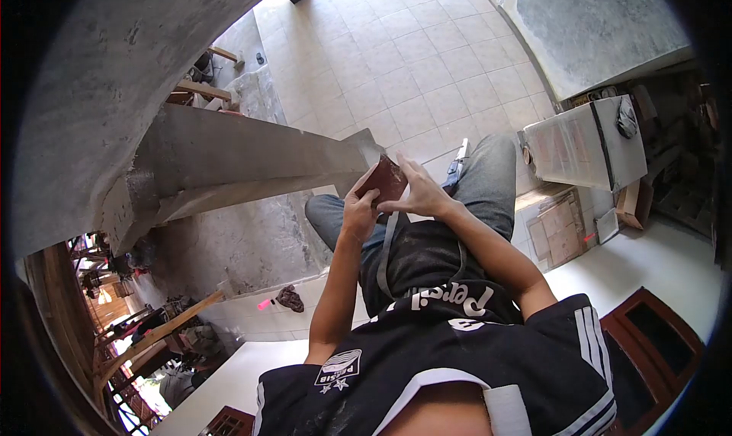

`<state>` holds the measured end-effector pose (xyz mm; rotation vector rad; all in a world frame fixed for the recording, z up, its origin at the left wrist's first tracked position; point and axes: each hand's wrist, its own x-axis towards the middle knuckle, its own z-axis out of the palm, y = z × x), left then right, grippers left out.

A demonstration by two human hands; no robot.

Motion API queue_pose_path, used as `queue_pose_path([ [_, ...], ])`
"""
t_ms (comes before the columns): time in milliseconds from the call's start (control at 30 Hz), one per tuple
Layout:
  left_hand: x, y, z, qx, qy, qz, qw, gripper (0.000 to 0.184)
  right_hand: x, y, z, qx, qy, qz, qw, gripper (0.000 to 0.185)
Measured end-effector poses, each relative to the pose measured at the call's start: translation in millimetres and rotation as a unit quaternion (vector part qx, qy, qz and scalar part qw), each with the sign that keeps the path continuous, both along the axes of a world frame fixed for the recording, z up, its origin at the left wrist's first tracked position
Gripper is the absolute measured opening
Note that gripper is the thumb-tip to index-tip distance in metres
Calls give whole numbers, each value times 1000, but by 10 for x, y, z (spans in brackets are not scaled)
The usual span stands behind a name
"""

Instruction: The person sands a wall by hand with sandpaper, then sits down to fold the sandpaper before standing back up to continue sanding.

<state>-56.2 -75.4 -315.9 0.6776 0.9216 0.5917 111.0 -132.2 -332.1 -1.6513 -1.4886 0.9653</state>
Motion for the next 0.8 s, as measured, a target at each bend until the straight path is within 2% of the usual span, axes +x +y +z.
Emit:
queue_pose_path([
  [67, 50, -23, 32, -2, 13, 10, 1000, 45, -48, -18, 42, 0, -16, 25, 1000, 120],
  [133, 80, -37, 72, -20, 36, 10, 999, 42, -31, -5, -4, -22, 8, 21, 999, 110],
  [267, 99, -21, -12, 50, 44, -22, 998, 40, 69, 65, 57, -77, 126, 39, 988, 89],
  [367, 122, 0, 89, 32, 33, -41, 998, 39, 101, 54, -52, -13, 96, 15, 995, 80],
  [467, 115, 15, 79, 10, -10, -31, 999, 39, 129, 33, 117, -2, 137, 22, 990, 80],
  [567, 103, 27, 116, 4, 4, -32, 999, 40, 172, 16, 94, -19, 263, -27, 964, 76],
  [633, 99, 8, 191, 6, 26, -41, 999, 42, 264, 40, 138, -64, 354, -103, 927, 68],
  [667, 89, -3, 194, 36, 43, -57, 997, 42, 318, 56, 145, -86, 397, -139, 903, 65],
  [767, 110, -12, 180, 116, 72, -97, 986, 44, 507, 38, -56, -106, 390, -94, 910, 49],
  [800, 122, -18, 172, 135, 69, -103, 983, 45, 495, 26, -16, -110, 394, -102, 907, 36],
])
